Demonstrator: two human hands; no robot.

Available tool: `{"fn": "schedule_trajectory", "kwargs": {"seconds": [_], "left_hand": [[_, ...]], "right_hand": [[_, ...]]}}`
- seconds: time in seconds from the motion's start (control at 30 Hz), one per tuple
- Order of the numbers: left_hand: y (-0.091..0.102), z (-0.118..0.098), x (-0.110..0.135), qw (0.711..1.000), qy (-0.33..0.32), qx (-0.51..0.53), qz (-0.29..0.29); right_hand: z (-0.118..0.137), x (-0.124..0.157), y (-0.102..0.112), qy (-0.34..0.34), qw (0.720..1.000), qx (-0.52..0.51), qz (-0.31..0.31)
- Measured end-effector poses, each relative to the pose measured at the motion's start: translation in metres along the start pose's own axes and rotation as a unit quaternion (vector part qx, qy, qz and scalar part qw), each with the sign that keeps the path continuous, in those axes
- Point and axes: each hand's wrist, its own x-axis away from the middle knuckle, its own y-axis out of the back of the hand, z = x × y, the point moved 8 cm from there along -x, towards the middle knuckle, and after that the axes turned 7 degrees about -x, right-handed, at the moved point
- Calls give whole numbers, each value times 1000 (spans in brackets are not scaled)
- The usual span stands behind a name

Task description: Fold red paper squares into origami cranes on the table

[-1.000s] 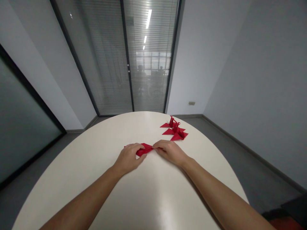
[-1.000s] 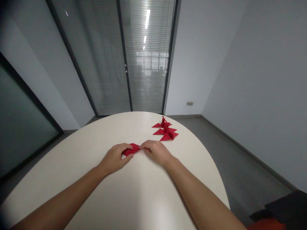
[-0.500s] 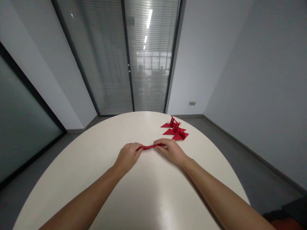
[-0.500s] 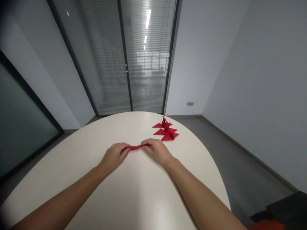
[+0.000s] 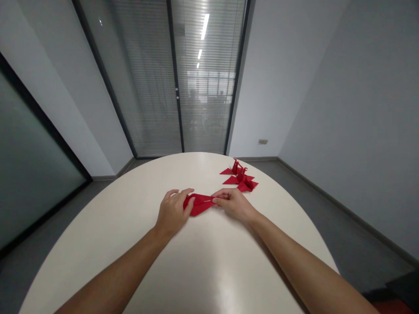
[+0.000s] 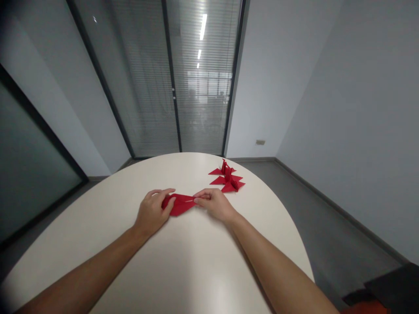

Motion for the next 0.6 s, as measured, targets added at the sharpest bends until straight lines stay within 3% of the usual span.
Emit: {"fn": "schedule_trajectory", "kwargs": {"seconds": [0.1,0.23,0.4,0.5,0.6], "left_hand": [[-4,4,0,1000,25,3,12],[-14,8,1,998,34,1,46],[-16,-3,2,997,-18,40,59],[-23,-15,6,989,-59,79,107],[-32,-18,11,981,-56,93,158]], "right_hand": [[-11,1,-3,-55,998,-36,22],[-21,2,2,-87,996,-28,-1],[-29,1,12,-110,993,3,-35],[-29,1,14,-116,992,17,-43],[-28,2,14,-120,991,45,-44]]}}
